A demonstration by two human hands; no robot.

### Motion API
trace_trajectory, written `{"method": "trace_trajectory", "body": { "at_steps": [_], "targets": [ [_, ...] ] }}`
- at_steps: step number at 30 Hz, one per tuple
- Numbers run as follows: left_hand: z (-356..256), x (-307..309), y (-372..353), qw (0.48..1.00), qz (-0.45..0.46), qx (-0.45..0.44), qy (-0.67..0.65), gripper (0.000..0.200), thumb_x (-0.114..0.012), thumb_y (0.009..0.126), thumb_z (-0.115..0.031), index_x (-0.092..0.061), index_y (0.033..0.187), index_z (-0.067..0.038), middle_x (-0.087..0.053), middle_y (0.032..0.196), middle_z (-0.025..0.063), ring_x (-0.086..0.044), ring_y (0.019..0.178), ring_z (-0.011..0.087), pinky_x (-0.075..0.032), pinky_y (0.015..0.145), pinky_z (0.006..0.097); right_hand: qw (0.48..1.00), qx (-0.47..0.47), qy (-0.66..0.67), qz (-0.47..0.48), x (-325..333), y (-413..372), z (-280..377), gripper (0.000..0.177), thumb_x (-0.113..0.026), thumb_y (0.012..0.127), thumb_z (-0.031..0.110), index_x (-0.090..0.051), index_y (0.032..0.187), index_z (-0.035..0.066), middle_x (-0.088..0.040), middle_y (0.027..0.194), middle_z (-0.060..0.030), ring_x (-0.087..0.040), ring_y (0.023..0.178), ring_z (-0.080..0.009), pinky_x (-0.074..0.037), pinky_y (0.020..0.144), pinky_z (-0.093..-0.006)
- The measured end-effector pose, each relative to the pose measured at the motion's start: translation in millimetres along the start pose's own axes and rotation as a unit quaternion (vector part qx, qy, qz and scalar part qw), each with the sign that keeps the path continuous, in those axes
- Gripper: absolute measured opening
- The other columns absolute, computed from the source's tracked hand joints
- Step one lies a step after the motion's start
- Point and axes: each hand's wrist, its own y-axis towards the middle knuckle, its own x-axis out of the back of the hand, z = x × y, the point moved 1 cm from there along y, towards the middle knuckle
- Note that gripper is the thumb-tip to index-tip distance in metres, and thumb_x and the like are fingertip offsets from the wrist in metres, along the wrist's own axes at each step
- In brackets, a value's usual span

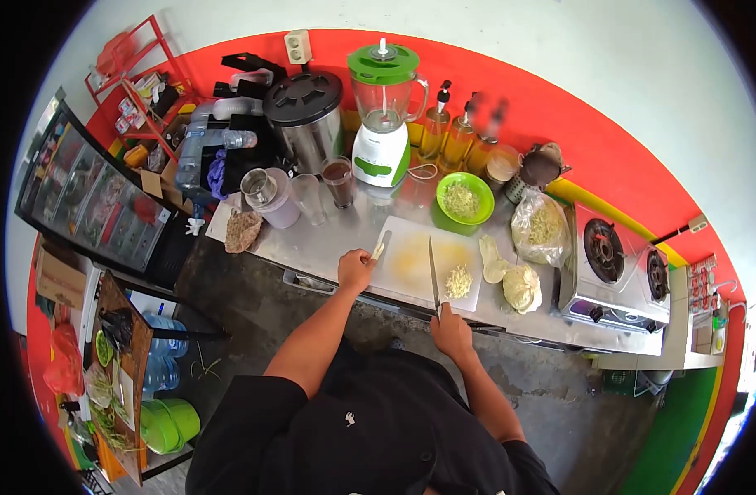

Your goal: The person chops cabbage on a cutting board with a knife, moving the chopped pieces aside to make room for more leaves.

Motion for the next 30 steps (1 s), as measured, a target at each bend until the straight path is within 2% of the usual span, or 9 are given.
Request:
{"method": "trace_trajectory", "body": {
  "at_steps": [2,6,8,10,12,17,27,29,30],
  "targets": [
    [-3,2,1,0.996,0.017,0.068,-0.051,0.018,-0.078,0.079,-0.016,-0.073,0.091,-0.004,-0.072,0.084,0.0111,-0.069,0.079,0.0267,-0.054,0.074,0.0390,1.000,-0.002,0.012,-0.007,-5,-1,4,0.036,-0.056,0.094,0.031,-0.048,0.113,0.001,-0.067,0.087,-0.0295,-0.065,0.083,-0.0508,-0.051,0.075,-0.0602],
    [0,4,8,0.992,-0.009,0.087,-0.094,0.016,-0.078,0.080,-0.015,-0.073,0.091,-0.004,-0.073,0.083,0.0102,-0.070,0.075,0.0250,-0.054,0.071,0.0372,0.998,-0.019,0.041,-0.033,-6,-3,2,0.036,-0.056,0.094,0.031,-0.048,0.112,0.001,-0.067,0.088,-0.0308,-0.065,0.084,-0.0510,-0.051,0.076,-0.0604],
    [-7,8,11,0.993,-0.062,0.048,-0.084,0.015,-0.076,0.082,-0.015,-0.073,0.091,-0.003,-0.074,0.087,0.0101,-0.070,0.077,0.0248,-0.054,0.072,0.0366,0.998,-0.031,0.047,-0.039,-3,-5,-4,0.036,-0.057,0.094,0.031,-0.048,0.112,0.001,-0.067,0.088,-0.0310,-0.065,0.084,-0.0511,-0.051,0.076,-0.0604],
    [-28,7,7,0.993,-0.043,0.033,-0.105,0.014,-0.075,0.083,-0.014,-0.073,0.092,-0.003,-0.074,0.088,0.0108,-0.070,0.078,0.0257,-0.054,0.072,0.0365,0.997,-0.046,0.055,-0.036,-7,-3,-16,0.036,-0.057,0.094,0.031,-0.048,0.111,0.001,-0.067,0.089,-0.0311,-0.065,0.084,-0.0514,-0.051,0.076,-0.0605],
    [-51,-2,-3,0.987,0.016,-0.088,-0.131,0.015,-0.074,0.082,-0.014,-0.073,0.093,-0.002,-0.073,0.090,0.0126,-0.069,0.079,0.0261,-0.054,0.073,0.0371,0.995,-0.063,0.060,-0.047,-11,0,-25,0.035,-0.057,0.094,0.030,-0.048,0.110,0.001,-0.067,0.087,-0.0308,-0.065,0.083,-0.0511,-0.051,0.076,-0.0605],
    [-85,-39,-41,0.960,0.161,-0.205,-0.101,0.014,-0.074,0.085,-0.012,-0.074,0.095,-0.003,-0.069,0.093,0.0137,-0.065,0.089,0.0300,-0.050,0.080,0.0387,0.994,-0.069,0.064,-0.054,-12,7,-35,0.034,-0.057,0.093,0.029,-0.049,0.110,0.001,-0.068,0.085,-0.0293,-0.066,0.083,-0.0496,-0.051,0.076,-0.0599],
    [-78,-58,-50,0.960,0.209,-0.173,-0.067,0.017,-0.072,0.082,-0.006,-0.074,0.099,-0.008,-0.064,0.097,0.0122,-0.058,0.098,0.0314,-0.048,0.088,0.0406,0.996,-0.051,0.064,-0.025,-18,15,-28,0.036,-0.058,0.093,0.028,-0.049,0.114,0.000,-0.068,0.090,-0.0299,-0.066,0.086,-0.0490,-0.052,0.077,-0.0579],
    [-84,-56,-54,0.964,0.104,-0.235,-0.073,0.020,-0.072,0.080,-0.005,-0.073,0.100,-0.008,-0.063,0.091,0.0102,-0.059,0.094,0.0304,-0.047,0.087,0.0402,0.997,-0.049,0.059,-0.028,-17,15,-26,0.034,-0.056,0.093,0.029,-0.049,0.112,0.001,-0.068,0.091,-0.0291,-0.067,0.086,-0.0481,-0.052,0.077,-0.0575],
    [-89,-55,-56,0.963,0.106,-0.235,-0.073,0.020,-0.072,0.080,-0.005,-0.073,0.100,-0.008,-0.063,0.091,0.0102,-0.059,0.094,0.0304,-0.047,0.087,0.0402,0.997,-0.052,0.053,-0.021,-15,16,-25,0.034,-0.057,0.093,0.029,-0.049,0.112,0.001,-0.069,0.091,-0.0290,-0.067,0.086,-0.0481,-0.053,0.077,-0.0574]
  ]
}}
